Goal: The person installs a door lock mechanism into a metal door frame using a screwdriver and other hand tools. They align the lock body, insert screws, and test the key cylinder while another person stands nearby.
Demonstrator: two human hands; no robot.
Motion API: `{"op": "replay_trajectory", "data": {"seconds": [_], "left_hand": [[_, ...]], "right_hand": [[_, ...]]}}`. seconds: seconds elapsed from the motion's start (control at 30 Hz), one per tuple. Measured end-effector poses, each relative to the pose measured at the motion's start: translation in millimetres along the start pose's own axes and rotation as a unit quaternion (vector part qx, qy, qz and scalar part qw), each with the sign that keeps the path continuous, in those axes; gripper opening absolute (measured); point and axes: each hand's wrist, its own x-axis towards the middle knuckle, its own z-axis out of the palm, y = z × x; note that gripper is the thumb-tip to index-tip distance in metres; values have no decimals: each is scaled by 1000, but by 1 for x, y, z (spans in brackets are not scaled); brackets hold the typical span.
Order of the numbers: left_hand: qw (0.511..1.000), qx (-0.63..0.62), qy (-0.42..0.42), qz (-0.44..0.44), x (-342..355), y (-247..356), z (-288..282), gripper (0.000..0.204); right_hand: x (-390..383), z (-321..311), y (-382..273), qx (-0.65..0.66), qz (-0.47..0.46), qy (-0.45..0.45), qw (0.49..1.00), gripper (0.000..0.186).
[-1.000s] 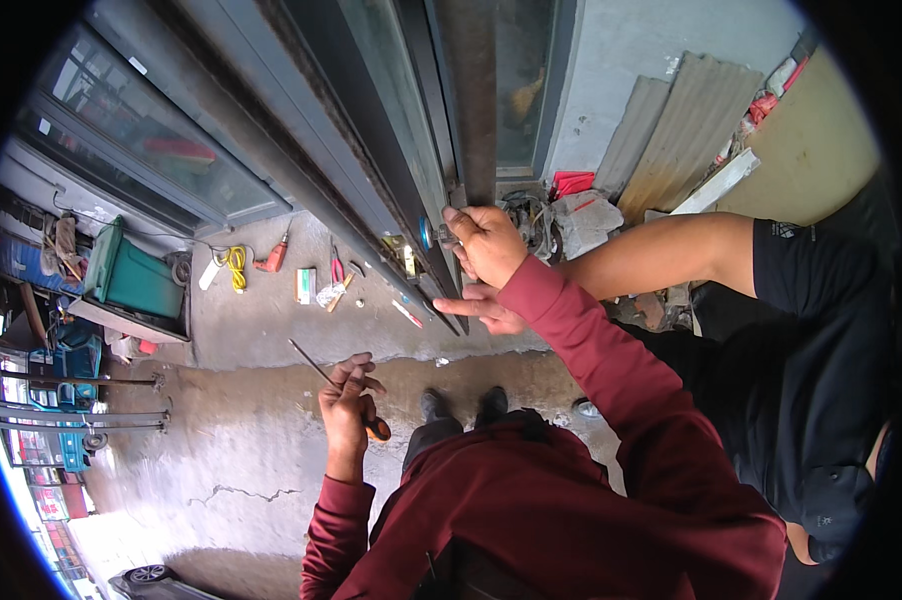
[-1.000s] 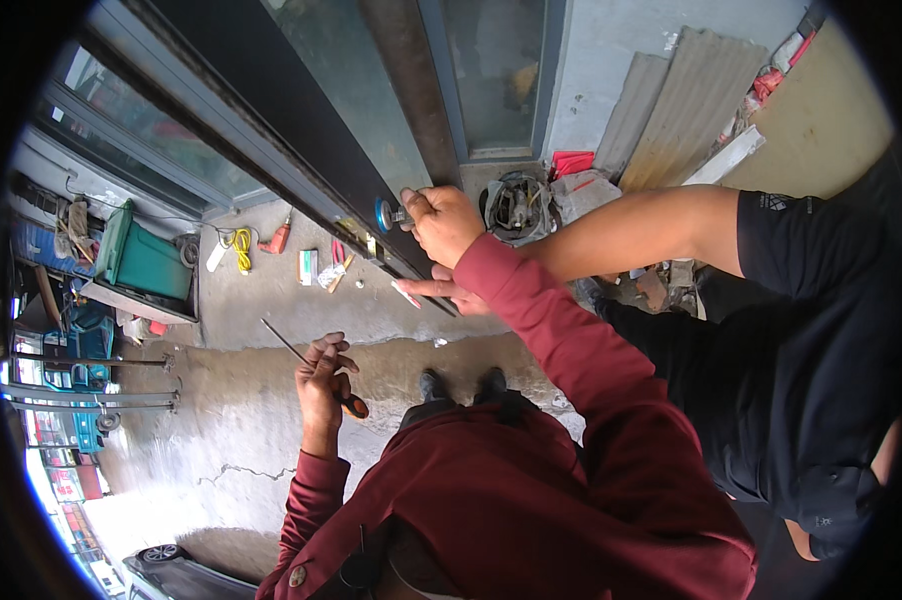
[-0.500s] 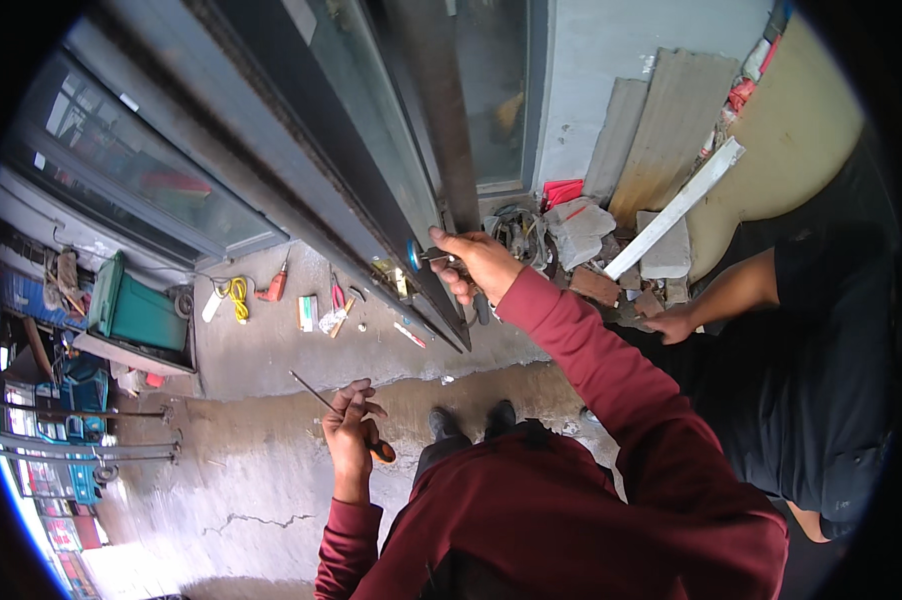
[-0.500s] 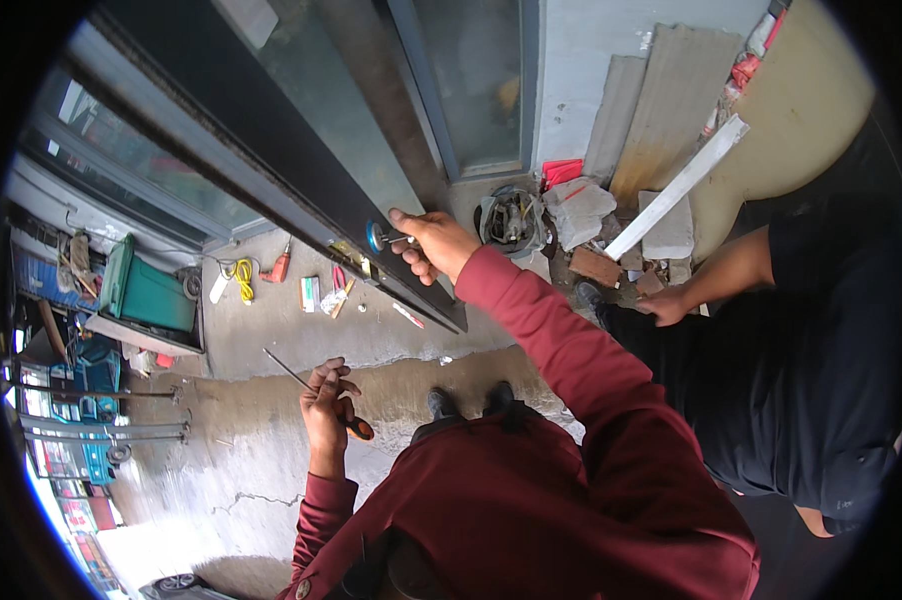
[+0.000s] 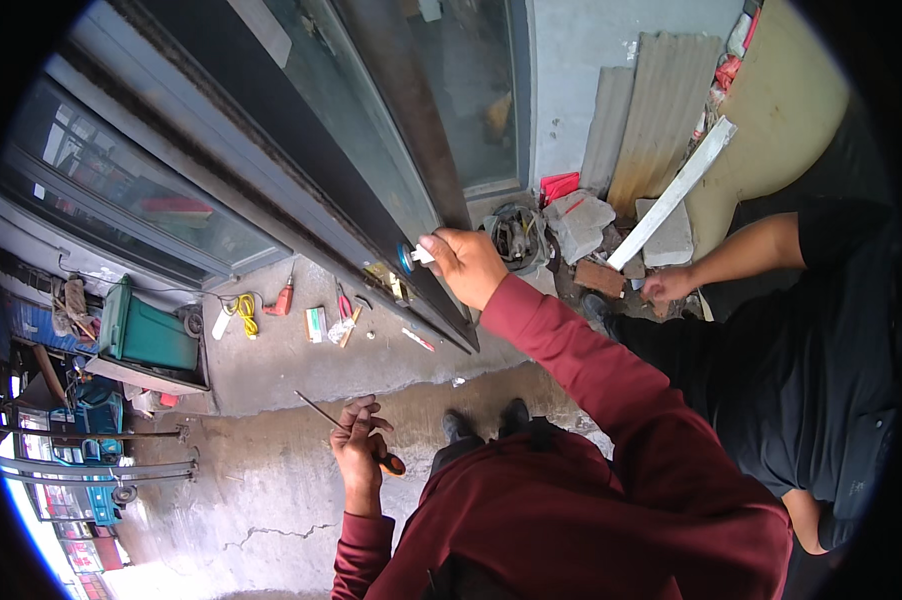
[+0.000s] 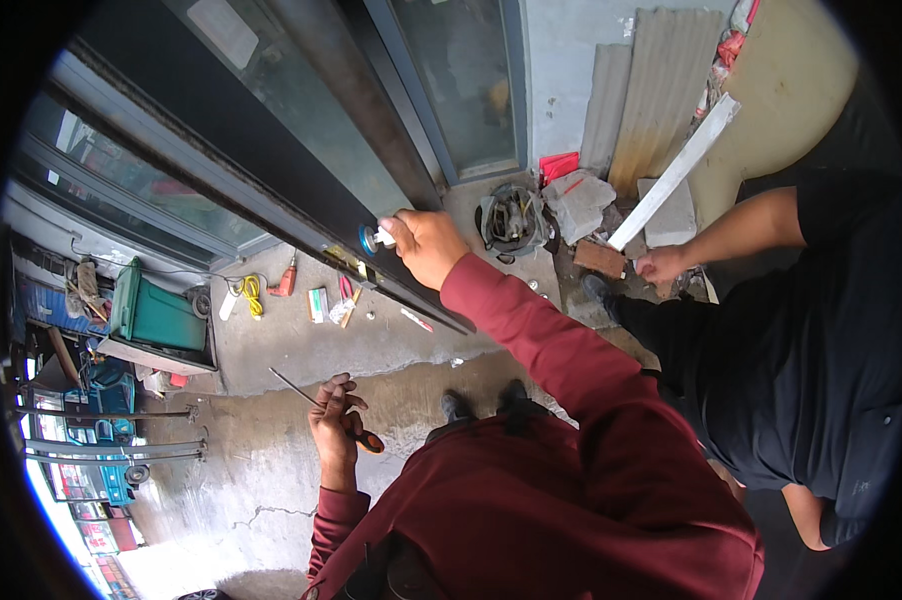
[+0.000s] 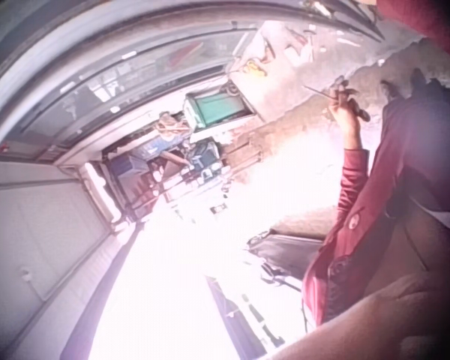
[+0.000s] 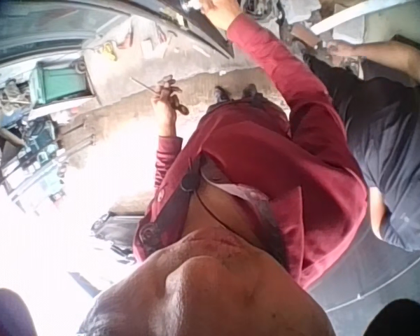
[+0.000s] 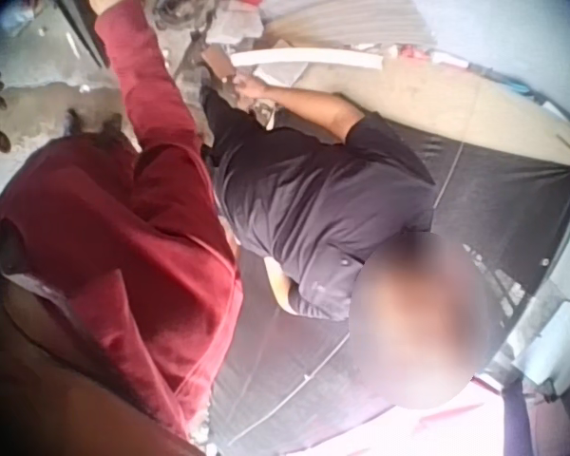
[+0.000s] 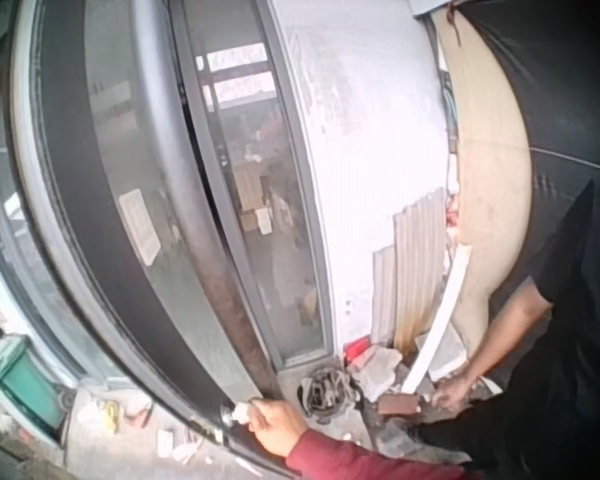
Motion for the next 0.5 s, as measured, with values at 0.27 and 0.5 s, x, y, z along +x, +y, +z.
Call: {"op": "replay_trajectory", "data": {"seconds": [0.27,0.5], "left_hand": [[1000,-11,8,-5,-5,-8,-6,24],[1000,-7,-3,-11,-4,-8,-4,23]], "right_hand": [[16,-3,-9,204,268,-60,940,44],[11,-12,-12,270,331,-109,898,56]]}}
